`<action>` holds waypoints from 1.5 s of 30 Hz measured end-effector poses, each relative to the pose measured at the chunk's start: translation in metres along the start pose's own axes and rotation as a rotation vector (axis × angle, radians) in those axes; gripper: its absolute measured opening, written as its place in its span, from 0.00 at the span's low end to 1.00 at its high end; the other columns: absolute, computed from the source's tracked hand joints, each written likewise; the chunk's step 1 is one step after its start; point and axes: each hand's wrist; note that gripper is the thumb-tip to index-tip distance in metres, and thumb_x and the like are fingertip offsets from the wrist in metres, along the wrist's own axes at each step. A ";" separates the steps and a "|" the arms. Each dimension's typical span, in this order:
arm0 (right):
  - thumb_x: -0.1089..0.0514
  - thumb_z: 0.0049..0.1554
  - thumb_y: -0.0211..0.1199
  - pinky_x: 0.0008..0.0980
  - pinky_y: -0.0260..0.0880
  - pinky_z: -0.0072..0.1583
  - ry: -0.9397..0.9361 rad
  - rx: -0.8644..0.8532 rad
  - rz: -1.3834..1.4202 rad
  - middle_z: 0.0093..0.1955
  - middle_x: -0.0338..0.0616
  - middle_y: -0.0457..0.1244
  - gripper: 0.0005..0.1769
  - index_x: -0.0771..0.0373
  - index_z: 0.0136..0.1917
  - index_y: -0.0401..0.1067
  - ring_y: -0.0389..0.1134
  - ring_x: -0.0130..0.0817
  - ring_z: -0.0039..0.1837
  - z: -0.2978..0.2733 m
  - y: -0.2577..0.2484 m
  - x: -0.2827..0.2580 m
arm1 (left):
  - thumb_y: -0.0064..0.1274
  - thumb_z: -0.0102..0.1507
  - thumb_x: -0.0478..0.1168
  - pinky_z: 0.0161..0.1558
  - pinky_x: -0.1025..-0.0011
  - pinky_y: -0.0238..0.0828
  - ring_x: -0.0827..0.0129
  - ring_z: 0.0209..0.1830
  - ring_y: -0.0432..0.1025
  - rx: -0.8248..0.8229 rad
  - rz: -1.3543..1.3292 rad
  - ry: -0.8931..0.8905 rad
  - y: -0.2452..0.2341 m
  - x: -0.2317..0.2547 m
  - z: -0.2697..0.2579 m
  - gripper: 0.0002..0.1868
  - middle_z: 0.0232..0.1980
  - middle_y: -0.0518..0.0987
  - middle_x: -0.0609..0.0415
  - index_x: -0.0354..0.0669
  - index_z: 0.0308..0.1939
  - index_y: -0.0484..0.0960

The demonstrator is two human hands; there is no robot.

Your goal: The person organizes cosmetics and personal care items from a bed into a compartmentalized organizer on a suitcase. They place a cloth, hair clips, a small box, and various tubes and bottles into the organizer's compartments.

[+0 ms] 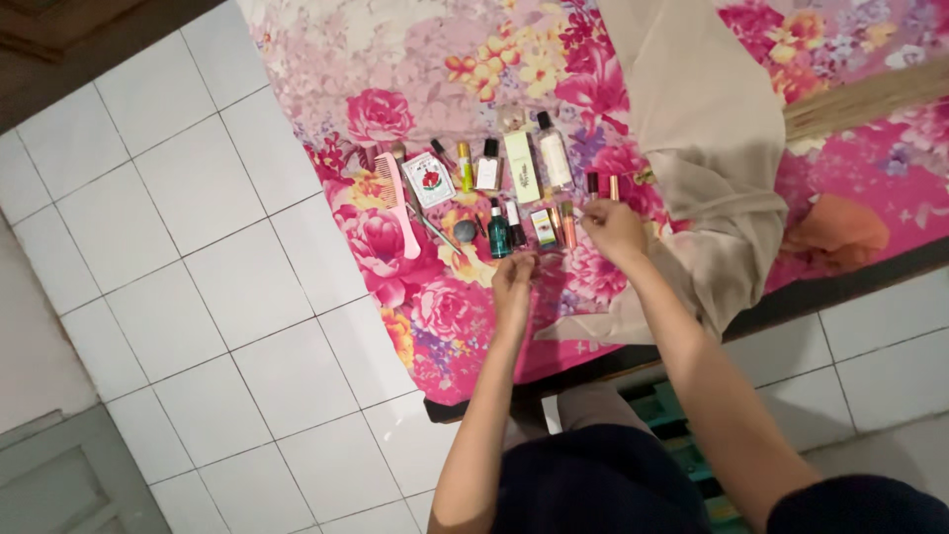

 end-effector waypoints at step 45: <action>0.50 0.55 0.69 0.39 0.74 0.56 0.161 0.248 -0.098 0.49 0.48 0.73 0.16 0.58 0.54 0.81 0.75 0.42 0.51 0.008 0.019 0.062 | 0.56 0.69 0.35 0.35 0.78 0.71 0.77 0.33 0.74 -0.139 -0.167 -0.174 0.037 -0.093 0.043 0.13 0.40 0.84 0.55 0.32 0.55 0.84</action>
Point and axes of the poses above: each hand's wrist, its own z-axis towards the middle knuckle, its own y-axis out of the palm, x = y × z
